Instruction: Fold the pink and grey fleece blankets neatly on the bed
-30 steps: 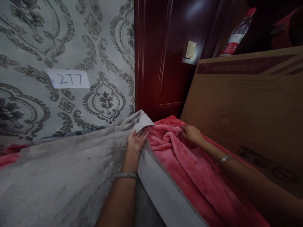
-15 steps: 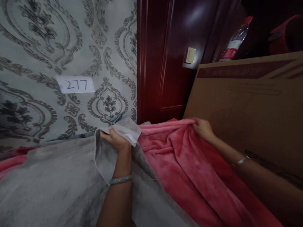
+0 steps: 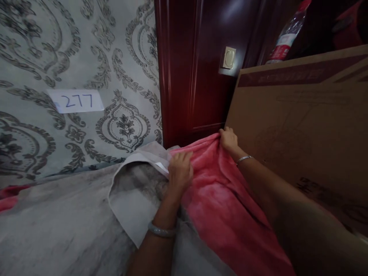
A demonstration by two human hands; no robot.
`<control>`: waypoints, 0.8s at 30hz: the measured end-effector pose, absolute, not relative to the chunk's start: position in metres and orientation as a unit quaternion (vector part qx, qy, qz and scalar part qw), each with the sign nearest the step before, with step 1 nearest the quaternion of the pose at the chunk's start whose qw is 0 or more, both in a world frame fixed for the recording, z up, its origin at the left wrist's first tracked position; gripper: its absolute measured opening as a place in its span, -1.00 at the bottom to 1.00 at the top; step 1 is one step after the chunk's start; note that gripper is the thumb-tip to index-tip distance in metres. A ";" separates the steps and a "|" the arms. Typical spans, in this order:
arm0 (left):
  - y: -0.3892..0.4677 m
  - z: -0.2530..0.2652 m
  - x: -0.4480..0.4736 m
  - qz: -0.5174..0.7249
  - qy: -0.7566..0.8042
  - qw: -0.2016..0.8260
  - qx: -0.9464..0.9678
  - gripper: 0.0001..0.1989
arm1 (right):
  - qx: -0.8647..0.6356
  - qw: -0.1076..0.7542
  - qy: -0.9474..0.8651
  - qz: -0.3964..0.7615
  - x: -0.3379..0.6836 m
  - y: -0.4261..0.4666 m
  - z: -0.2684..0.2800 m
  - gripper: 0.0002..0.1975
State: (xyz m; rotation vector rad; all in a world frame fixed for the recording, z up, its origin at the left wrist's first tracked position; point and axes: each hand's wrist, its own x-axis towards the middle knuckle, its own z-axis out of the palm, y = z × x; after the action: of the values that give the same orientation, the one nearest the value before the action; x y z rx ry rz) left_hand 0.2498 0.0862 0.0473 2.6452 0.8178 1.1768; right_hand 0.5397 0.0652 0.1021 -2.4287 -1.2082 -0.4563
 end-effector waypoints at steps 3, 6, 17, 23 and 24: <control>0.092 0.024 0.255 0.213 0.309 0.111 0.920 -0.43 | -0.879 0.197 -0.416 -0.126 0.554 0.062 0.085 -0.49; 0.098 0.008 0.255 0.149 0.373 0.128 0.907 -0.39 | -0.899 0.200 -0.379 -0.087 0.568 0.048 0.070 -0.39; 0.095 0.013 0.253 0.132 0.369 0.100 0.915 -0.44 | -0.883 0.274 -0.380 -0.040 0.555 0.036 0.058 -0.65; 0.106 0.014 0.257 0.222 0.360 0.160 0.892 -0.68 | -0.725 0.329 -0.589 -0.135 0.450 -0.021 0.050 -0.75; 0.110 0.012 0.258 0.264 0.355 0.215 0.870 -0.70 | -0.678 0.303 -0.663 -0.098 0.430 -0.038 0.046 -0.81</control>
State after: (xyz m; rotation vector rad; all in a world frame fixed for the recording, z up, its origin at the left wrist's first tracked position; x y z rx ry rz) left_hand 0.2583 0.1103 0.0123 2.4129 0.9854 0.7332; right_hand 0.4296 -0.0379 0.0456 -1.7961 -1.7563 -0.2585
